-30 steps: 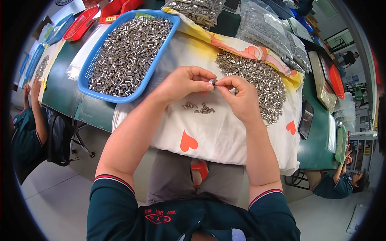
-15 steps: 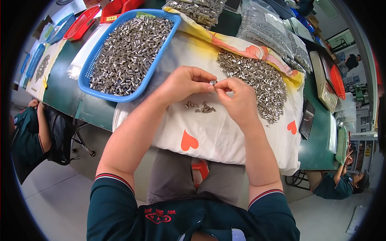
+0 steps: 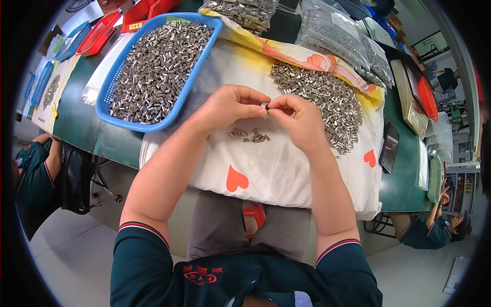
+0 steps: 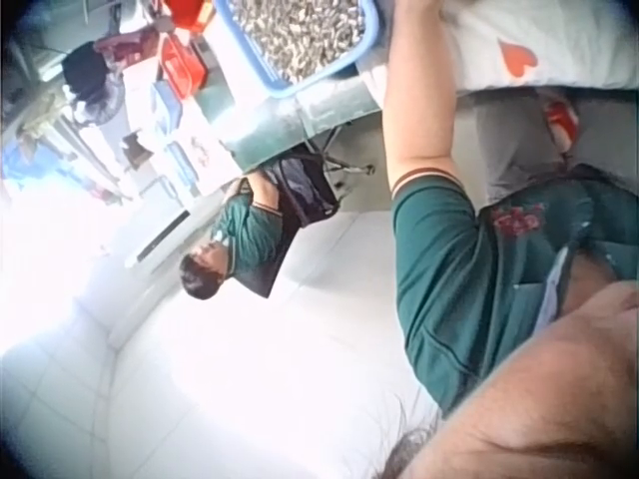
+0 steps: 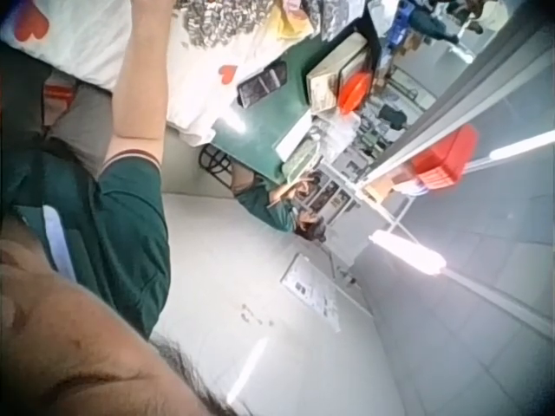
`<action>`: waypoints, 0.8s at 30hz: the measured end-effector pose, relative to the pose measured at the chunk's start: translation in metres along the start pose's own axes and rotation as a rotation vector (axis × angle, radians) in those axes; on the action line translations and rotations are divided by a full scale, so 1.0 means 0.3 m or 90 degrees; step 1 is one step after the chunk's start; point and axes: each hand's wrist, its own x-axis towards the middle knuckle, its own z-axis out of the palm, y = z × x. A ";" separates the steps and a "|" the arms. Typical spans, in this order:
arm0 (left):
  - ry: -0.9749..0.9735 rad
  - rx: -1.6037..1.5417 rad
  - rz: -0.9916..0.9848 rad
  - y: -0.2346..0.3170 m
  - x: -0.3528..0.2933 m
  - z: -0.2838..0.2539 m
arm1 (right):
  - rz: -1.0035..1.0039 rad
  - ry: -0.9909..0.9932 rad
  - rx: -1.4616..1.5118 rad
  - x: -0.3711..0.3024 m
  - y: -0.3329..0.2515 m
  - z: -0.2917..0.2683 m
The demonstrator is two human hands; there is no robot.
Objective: The recorder is inspecting and assembling small metal hardware components at a manufacturing workbench.
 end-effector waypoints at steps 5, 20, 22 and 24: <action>-0.029 0.011 -0.033 -0.002 0.004 0.003 | 0.067 0.134 -0.015 0.027 0.034 -0.050; 0.012 -0.049 0.005 0.004 0.000 -0.004 | -0.102 0.140 -0.566 0.057 0.087 0.013; 0.012 -0.072 0.014 0.007 0.001 0.003 | -0.140 0.163 -0.491 0.053 0.079 0.006; 0.015 -0.093 0.023 0.005 0.005 0.001 | -0.179 0.184 -0.413 0.039 0.050 0.002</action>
